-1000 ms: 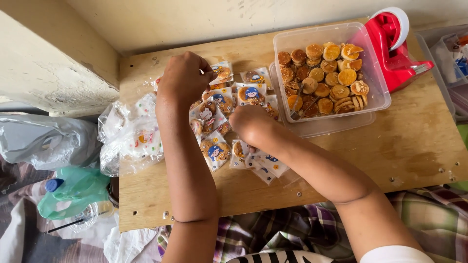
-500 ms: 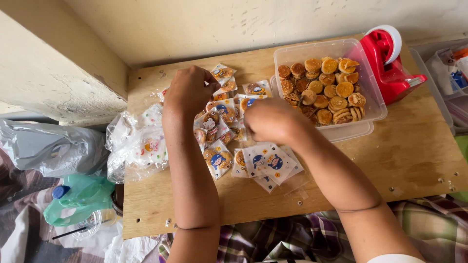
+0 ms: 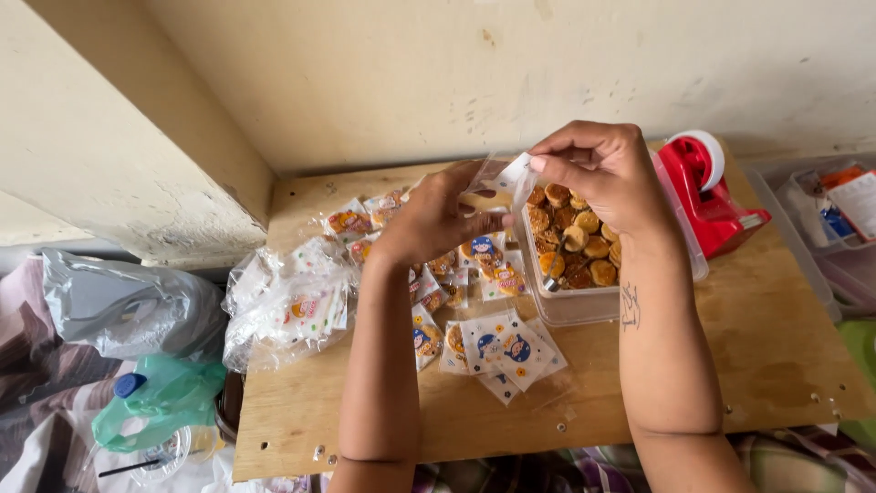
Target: The person packages small cookies into individual plastic pouches using tweezers and seals the pouches with tape.
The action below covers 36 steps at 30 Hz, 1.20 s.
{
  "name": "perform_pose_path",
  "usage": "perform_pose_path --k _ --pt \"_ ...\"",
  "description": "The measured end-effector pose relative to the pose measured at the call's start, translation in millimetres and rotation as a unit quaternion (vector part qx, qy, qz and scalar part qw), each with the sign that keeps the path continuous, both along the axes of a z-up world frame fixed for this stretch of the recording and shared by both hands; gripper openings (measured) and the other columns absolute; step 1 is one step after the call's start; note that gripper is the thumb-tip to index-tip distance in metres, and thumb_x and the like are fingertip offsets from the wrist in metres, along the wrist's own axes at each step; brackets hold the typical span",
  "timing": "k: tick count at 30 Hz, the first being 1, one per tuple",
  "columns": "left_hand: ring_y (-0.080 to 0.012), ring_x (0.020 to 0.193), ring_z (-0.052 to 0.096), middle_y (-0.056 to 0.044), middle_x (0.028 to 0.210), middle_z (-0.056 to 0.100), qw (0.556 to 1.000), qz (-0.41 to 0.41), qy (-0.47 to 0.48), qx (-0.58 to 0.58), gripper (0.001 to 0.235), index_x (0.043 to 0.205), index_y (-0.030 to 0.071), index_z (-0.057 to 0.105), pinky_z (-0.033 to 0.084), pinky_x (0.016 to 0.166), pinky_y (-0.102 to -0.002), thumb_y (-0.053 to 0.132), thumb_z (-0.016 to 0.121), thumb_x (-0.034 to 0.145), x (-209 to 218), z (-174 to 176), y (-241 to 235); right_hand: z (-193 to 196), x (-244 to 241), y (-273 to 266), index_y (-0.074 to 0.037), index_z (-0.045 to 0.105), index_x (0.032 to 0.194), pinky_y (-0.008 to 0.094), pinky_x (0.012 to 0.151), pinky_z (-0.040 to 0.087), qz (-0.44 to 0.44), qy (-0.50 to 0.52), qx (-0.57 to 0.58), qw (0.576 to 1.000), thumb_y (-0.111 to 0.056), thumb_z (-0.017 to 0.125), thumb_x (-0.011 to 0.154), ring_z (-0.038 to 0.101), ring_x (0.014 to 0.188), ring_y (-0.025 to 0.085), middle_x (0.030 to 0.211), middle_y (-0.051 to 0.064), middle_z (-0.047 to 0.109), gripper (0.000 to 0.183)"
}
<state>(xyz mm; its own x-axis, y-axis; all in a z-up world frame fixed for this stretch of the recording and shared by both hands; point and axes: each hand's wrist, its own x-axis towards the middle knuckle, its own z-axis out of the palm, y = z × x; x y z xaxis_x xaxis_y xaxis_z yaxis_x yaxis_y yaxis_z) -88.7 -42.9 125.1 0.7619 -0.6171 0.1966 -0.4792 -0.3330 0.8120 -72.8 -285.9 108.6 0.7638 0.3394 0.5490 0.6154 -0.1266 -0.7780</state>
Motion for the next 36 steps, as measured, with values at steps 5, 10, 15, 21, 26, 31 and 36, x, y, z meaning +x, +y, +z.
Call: perform_pose_path --k 5,10,15,21,26,31,36 --pt "-0.0435 0.11 0.071 -0.025 0.107 0.076 0.973 0.06 0.021 -0.224 0.03 0.115 -0.002 0.073 0.06 0.092 -0.059 0.024 0.066 0.102 13 -22 -22 -9 9 -12 0.002 0.073 0.106 0.033 0.076 0.061 0.02 0.048 0.074 0.996 0.003 0.071 0.093 0.068 0.072 0.019 0.093 0.021 0.074 0.014" --pt "-0.0363 0.103 0.075 -0.02 0.099 0.077 0.975 0.118 -0.012 -0.19 0.022 0.106 0.002 0.076 0.061 0.092 -0.057 0.021 0.067 0.1 13 -25 -25 18 -15 -3 0.006 0.067 0.118 0.038 0.083 0.061 0.007 0.084 0.032 0.996 -0.004 0.077 0.085 0.069 0.092 0.027 0.103 0.022 0.072 0.036" --pt "-0.0361 0.1 0.076 -0.019 0.093 0.078 0.98 0.136 -0.038 -0.14 0.02 0.1 0.002 0.077 0.058 0.095 -0.058 0.021 0.072 0.097 8 -18 -24 22 -19 1 0.009 0.063 0.127 0.047 0.092 0.058 -0.027 0.069 -0.022 0.997 -0.007 0.076 0.089 0.068 0.099 0.031 0.108 0.024 0.07 0.044" --pt "-0.0398 0.095 0.077 -0.022 0.085 0.077 0.979 0.128 -0.038 -0.152 0.02 0.092 0.0 0.075 0.058 0.092 -0.06 0.02 0.076 0.093 8 -19 -28 12 -11 -2 0.006 0.073 0.102 0.037 0.077 0.058 -0.046 0.043 -0.032 0.997 0.004 0.07 0.091 0.068 0.075 0.024 0.086 0.02 0.074 0.011" --pt "-0.0324 0.105 0.072 -0.024 0.103 0.076 0.941 0.126 0.077 -0.303 0.045 0.116 0.0 0.071 0.059 0.093 -0.052 0.031 0.085 0.086 21 -36 -39 9 -4 -6 0.004 0.072 0.1 0.03 0.067 0.056 -0.104 0.017 0.031 0.994 -0.002 0.07 0.096 0.069 0.066 0.022 0.081 0.018 0.072 0.007" --pt "-0.0194 0.093 0.07 -0.013 0.091 0.077 0.935 0.108 0.114 -0.318 0.032 0.106 0.001 0.075 0.059 0.087 -0.04 0.026 0.084 0.088 21 -42 -56 -2 1 -5 0.005 0.071 0.103 0.026 0.072 0.058 -0.139 0.022 0.104 0.985 -0.004 0.074 0.097 0.073 0.079 0.016 0.087 0.016 0.074 0.012" --pt "-0.0243 0.081 0.069 -0.022 0.089 0.074 0.93 0.138 0.153 -0.305 0.032 0.109 -0.002 0.072 0.058 0.075 -0.034 0.026 0.077 0.094 19 -44 -50 27 -31 -5 0.002 0.071 0.107 0.033 0.081 0.059 -0.123 0.061 0.027 0.99 -0.008 0.078 0.092 0.071 0.088 0.017 0.096 0.012 0.075 0.019"
